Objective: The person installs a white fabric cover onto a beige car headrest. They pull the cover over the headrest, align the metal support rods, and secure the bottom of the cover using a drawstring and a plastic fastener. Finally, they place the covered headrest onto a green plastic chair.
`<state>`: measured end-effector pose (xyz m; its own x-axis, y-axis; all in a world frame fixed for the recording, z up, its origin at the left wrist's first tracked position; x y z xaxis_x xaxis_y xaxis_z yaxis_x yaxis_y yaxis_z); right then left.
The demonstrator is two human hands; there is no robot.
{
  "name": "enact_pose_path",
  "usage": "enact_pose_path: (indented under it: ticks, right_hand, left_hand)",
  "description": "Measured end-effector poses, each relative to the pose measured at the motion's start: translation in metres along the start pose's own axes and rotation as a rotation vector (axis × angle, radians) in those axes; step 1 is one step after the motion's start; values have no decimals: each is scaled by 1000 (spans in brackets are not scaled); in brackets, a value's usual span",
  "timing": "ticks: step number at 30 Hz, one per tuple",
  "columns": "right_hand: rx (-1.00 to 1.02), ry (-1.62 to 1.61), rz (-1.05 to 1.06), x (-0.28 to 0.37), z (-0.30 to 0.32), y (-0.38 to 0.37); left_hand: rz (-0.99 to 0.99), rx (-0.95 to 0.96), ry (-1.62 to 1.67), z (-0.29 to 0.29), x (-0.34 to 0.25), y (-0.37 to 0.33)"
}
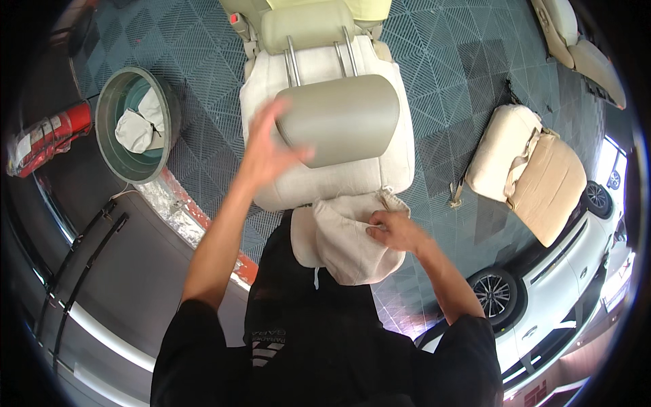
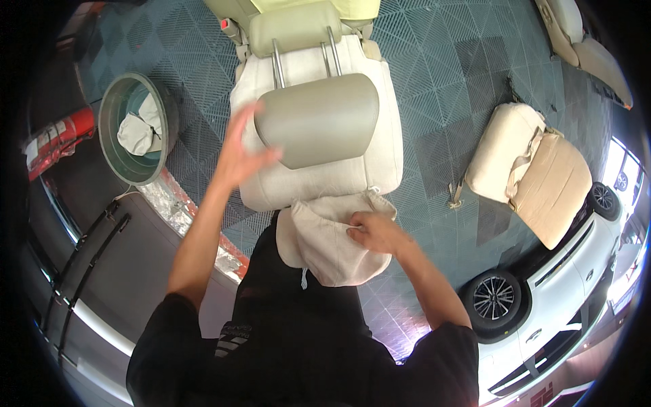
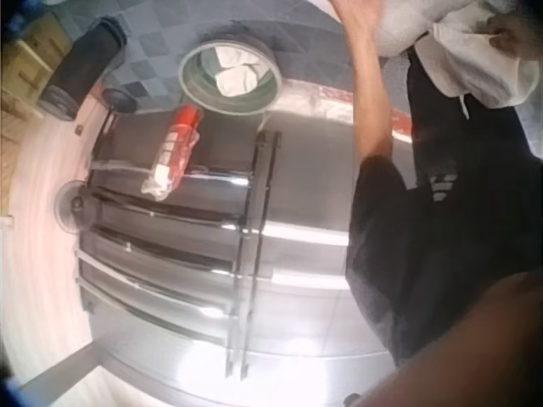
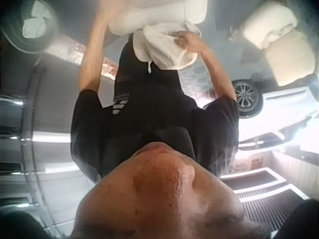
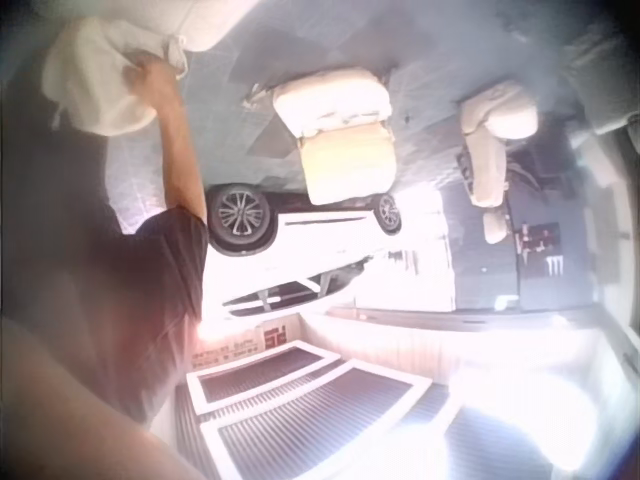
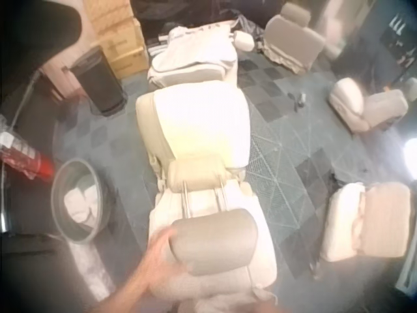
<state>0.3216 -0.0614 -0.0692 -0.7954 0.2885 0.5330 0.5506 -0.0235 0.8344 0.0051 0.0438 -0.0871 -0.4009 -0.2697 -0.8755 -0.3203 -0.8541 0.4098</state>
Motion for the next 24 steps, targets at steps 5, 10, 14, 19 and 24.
enact_pose_path:
  ticks: [5,10,14,19,24]
  right_hand:
    - [-337,-195,116,-8,5,-20]
    - [-709,-270,-297,-54,7,-25]
    - [-322,-615,-388,-107,-30,-33]
    - [65,-1457,-52,-132,-82,-64]
    - [24,-1556,85,-148,-95,-85]
  left_hand:
    - [538,-120,529,-9,106,-99]
    - [688,168,1138,-34,131,-57]
    - [491,125,1159,-51,113,-42]
    - [457,47,1123,-58,121,-31]
    - [398,83,1084,-77,134,-27]
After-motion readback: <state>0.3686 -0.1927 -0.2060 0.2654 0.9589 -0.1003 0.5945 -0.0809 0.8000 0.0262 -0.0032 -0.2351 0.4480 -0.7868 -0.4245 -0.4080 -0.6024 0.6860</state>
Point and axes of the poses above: each hand's wrist, its own y-axis away from the middle knuckle, its own z-axis out of the back of the hand, x = y × z, the point moved 3 cm from there along -y, towards the middle knuckle, and after that the axes turned 15 degrees about x, right-handed, at the moved point
